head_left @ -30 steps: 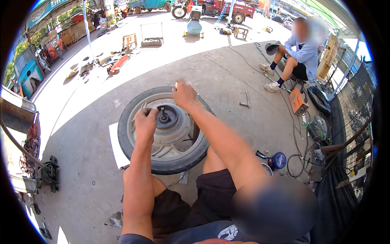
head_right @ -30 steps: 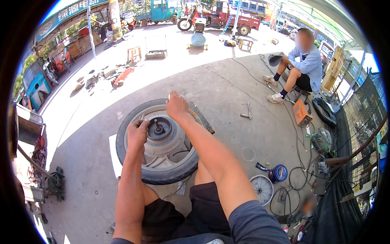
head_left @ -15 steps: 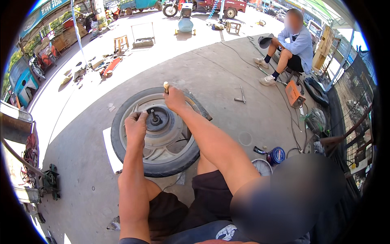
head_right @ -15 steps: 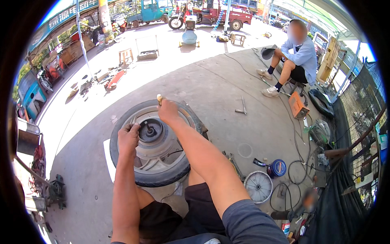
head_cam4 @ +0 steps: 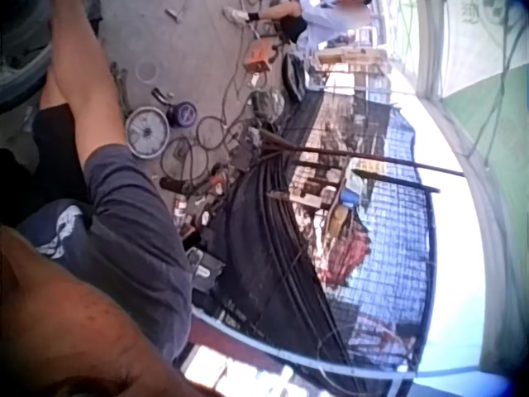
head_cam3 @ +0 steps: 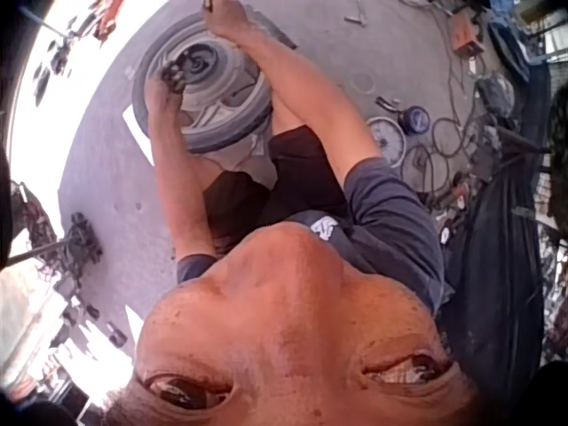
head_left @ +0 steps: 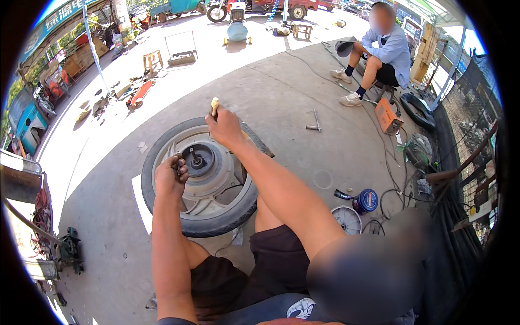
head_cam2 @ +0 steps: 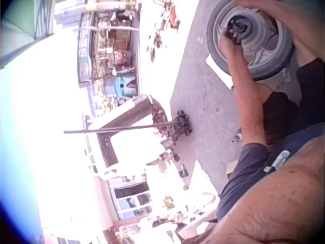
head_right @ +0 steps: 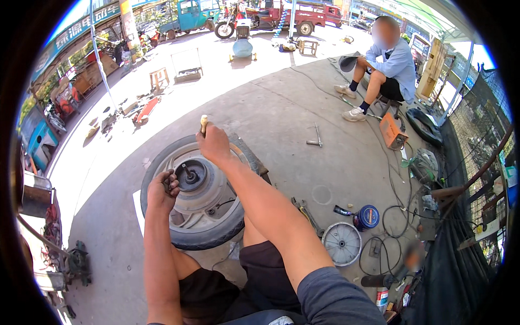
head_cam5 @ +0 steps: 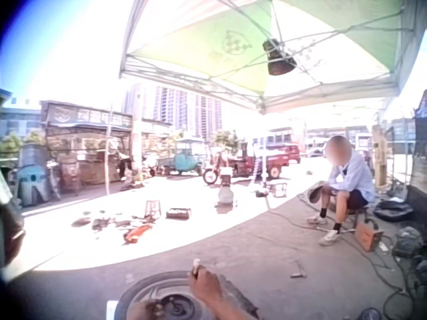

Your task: The person is repairing a tire by applying a substance to the rim and manipulating the tire with a tool. The person is sitting on the ground while working.

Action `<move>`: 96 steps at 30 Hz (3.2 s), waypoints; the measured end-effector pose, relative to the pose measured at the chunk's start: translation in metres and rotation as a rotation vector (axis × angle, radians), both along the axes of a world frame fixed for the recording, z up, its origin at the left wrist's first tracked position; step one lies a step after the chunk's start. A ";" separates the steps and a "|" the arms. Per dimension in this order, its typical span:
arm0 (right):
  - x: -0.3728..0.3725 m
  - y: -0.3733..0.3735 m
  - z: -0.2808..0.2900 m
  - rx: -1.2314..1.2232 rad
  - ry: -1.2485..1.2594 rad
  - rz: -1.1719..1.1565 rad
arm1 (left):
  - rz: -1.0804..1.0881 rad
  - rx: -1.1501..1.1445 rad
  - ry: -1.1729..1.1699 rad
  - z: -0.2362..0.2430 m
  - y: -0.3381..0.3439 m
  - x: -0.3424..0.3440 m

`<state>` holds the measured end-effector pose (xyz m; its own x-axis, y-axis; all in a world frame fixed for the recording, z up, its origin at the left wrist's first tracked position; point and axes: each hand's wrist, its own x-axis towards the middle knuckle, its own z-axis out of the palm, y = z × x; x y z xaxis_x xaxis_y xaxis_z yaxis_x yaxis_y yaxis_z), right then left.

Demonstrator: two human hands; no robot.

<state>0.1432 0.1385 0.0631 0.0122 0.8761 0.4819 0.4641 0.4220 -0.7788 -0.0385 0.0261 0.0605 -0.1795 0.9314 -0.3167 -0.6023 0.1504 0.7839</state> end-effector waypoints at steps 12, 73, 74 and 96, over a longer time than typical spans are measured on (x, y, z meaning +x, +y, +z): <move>-0.002 -0.065 0.028 -0.038 -0.053 0.248 | -0.094 0.077 -0.064 -0.011 0.004 -0.009; -0.022 -0.086 0.006 -0.227 -0.329 0.331 | -0.171 0.063 0.082 -0.022 0.004 0.003; -0.022 -0.086 0.007 -0.230 -0.345 0.313 | -0.147 0.046 0.079 -0.021 0.004 0.005; 0.033 -0.035 0.093 0.084 0.471 -0.038 | -0.100 0.001 -0.064 -0.014 0.003 -0.005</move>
